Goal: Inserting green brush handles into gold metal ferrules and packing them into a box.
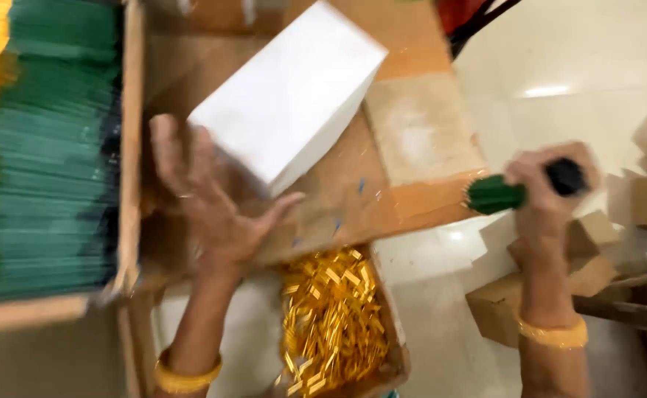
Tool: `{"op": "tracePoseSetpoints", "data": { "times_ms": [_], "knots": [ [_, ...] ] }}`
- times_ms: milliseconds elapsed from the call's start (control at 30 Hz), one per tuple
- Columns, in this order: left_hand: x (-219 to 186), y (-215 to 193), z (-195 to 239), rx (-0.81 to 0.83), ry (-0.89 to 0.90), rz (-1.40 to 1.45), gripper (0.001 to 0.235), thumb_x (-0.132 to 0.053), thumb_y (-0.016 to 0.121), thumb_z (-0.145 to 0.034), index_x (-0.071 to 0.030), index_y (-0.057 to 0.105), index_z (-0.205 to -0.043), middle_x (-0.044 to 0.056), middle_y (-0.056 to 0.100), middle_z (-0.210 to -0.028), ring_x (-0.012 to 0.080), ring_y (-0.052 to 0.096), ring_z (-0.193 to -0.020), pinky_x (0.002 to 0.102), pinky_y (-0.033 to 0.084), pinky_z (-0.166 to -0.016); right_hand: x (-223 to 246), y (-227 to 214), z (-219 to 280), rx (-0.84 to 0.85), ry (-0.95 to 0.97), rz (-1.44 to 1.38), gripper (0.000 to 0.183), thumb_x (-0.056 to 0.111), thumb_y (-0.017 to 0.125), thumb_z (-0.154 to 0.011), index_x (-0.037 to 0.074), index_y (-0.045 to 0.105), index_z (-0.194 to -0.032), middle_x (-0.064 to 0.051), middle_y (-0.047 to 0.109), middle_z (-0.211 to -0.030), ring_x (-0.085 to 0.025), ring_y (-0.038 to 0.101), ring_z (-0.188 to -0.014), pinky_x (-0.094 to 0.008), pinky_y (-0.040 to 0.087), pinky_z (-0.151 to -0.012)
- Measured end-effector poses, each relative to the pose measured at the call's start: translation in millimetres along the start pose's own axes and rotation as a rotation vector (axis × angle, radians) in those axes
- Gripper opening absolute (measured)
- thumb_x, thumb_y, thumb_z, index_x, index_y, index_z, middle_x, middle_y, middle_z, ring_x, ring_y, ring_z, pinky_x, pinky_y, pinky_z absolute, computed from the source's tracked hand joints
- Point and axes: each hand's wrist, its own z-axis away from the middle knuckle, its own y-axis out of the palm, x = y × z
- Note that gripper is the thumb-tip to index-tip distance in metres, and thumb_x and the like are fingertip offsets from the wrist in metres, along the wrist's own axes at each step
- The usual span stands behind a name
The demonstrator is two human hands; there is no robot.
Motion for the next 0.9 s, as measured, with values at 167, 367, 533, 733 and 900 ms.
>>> {"op": "tracePoseSetpoints", "data": {
  "times_ms": [167, 367, 533, 733, 900],
  "knots": [
    [-52, -17, 142, 0.543, -0.386, 0.770, 0.060, -0.046, 0.088, -0.082, -0.006, 0.062, -0.117, 0.012, 0.066, -0.116, 0.0313, 0.064, -0.117, 0.043, 0.052, -0.105, 24, 27, 126, 0.191, -0.116, -0.128, 0.016, 0.015, 0.068, -0.102, 0.009, 0.057, -0.091, -0.004, 0.060, -0.082, -0.018, 0.058, -0.075, -0.035, 0.054, -0.079],
    [-111, -19, 247, 0.610, -0.769, 1.091, 0.043, -0.035, 0.078, -0.090, -0.002, 0.065, -0.116, 0.013, 0.070, -0.113, 0.0261, 0.066, -0.109, 0.040, 0.054, -0.098, 23, 118, 245, 1.435, -0.843, 0.053, 0.014, 0.019, 0.058, -0.091, 0.014, 0.056, -0.078, -0.003, 0.063, -0.077, -0.021, 0.066, -0.075, -0.039, 0.057, -0.072],
    [-139, -18, 273, 0.463, -1.039, 1.098, 0.030, -0.024, 0.076, -0.088, -0.001, 0.067, -0.106, 0.014, 0.073, -0.103, 0.0232, 0.069, -0.096, 0.037, 0.057, -0.085, -12, 161, 315, 1.185, -1.479, -0.276, 0.025, 0.011, 0.067, -0.090, 0.008, 0.046, -0.077, -0.011, 0.058, -0.080, -0.027, 0.069, -0.080, -0.046, 0.062, -0.082],
    [-21, -140, 295, 0.280, -1.340, 1.095, 0.015, -0.010, 0.075, -0.086, 0.001, 0.070, -0.095, 0.014, 0.077, -0.090, 0.0197, 0.073, -0.079, 0.033, 0.061, -0.071, -14, 157, 323, 1.427, -1.026, 0.127, 0.031, 0.021, 0.072, -0.082, 0.015, 0.066, -0.111, -0.010, 0.063, -0.122, -0.025, 0.059, -0.124, -0.051, 0.046, -0.112],
    [-9, -140, 349, 0.280, -1.579, 1.031, 0.012, -0.002, 0.077, -0.081, 0.003, 0.073, -0.091, 0.014, 0.078, -0.084, 0.0201, 0.075, -0.073, 0.034, 0.061, -0.068, -56, 125, 339, 1.808, -0.380, 0.398, 0.028, 0.013, 0.072, -0.068, 0.008, 0.069, -0.095, -0.011, 0.065, -0.109, -0.031, 0.059, -0.116, -0.048, 0.044, -0.100]
  ]
}}
